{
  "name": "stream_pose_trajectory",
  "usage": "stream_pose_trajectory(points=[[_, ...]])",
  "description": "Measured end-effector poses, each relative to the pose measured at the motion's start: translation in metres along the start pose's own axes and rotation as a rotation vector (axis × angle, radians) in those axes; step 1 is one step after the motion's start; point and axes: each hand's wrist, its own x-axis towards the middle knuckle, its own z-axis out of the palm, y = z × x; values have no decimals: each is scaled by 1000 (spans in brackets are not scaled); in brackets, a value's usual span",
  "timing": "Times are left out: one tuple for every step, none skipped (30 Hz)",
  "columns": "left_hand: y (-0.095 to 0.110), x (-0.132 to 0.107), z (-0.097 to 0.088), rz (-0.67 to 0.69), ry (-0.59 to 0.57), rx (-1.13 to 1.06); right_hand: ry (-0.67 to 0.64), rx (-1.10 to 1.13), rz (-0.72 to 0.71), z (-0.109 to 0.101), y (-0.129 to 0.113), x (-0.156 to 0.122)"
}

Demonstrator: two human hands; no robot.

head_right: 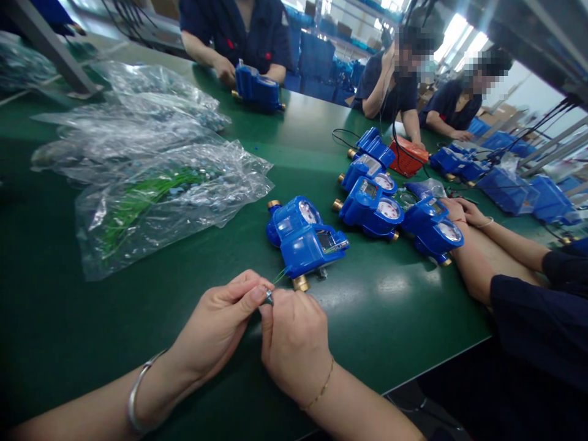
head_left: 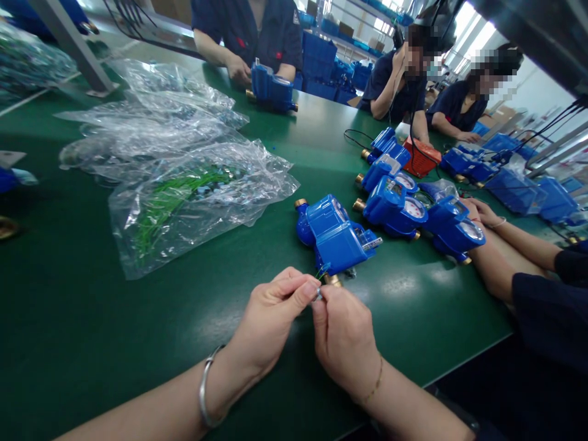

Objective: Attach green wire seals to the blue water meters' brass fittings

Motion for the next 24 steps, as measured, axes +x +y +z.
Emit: stream_pose_trajectory(points=[[0,0,0,-10,1,-19,8,-68,-76,2,3,-1],[0,0,1,-17,-1,-41,4,-99,-130,2,5,0],[1,0,1,-23,-5,-60,0,-106,-165,2,7,0],[1,-1,1,-26,-9,-73,-1,-98,-179,2,8,1],[1,-1,1,-26,-11,-76,-1,-72,-166,0,8,2],[2,-1,2,-23,-16,-69,-8,-20,-116,-1,7,3],[2,-1,2,-15,-21,-51,-31,83,-26,-3,6,4],[3,0,1,-2,-29,-24,-62,250,105,-4,4,5],[3,0,1,15,-41,12,-119,477,260,-6,3,7],[4,1,0,35,-58,54,-211,744,421,-7,2,8],[4,2,-2,55,-81,96,-320,1015,566,-7,1,10],[5,3,-3,73,-109,135,-428,1253,679,-7,1,11],[5,6,-5,87,-138,169,-503,1421,749,-7,2,13],[6,8,-7,95,-164,198,-526,1496,782,-7,2,14],[6,11,-9,100,-179,218,-489,1481,781,-6,3,15],[7,13,-10,102,-181,232,-404,1382,750,-5,4,16],[8,14,-11,103,-166,249,-314,1217,690,-5,4,15],[9,15,-12,102,-136,285,-247,1014,608,-5,4,13],[12,12,-11,97,-103,340,-208,797,508,-6,3,10],[15,8,-10,82,-75,409,-185,587,402,-7,1,4],[18,2,-8,56,-49,501,-167,403,298,-9,1,-4],[20,-6,-6,18,-40,571,-127,252,206,-10,2,-13],[20,-14,-3,-32,-42,609,-49,155,142,-9,6,-22],[18,-20,0,-76,-35,626,11,113,99,-6,13,-29]])
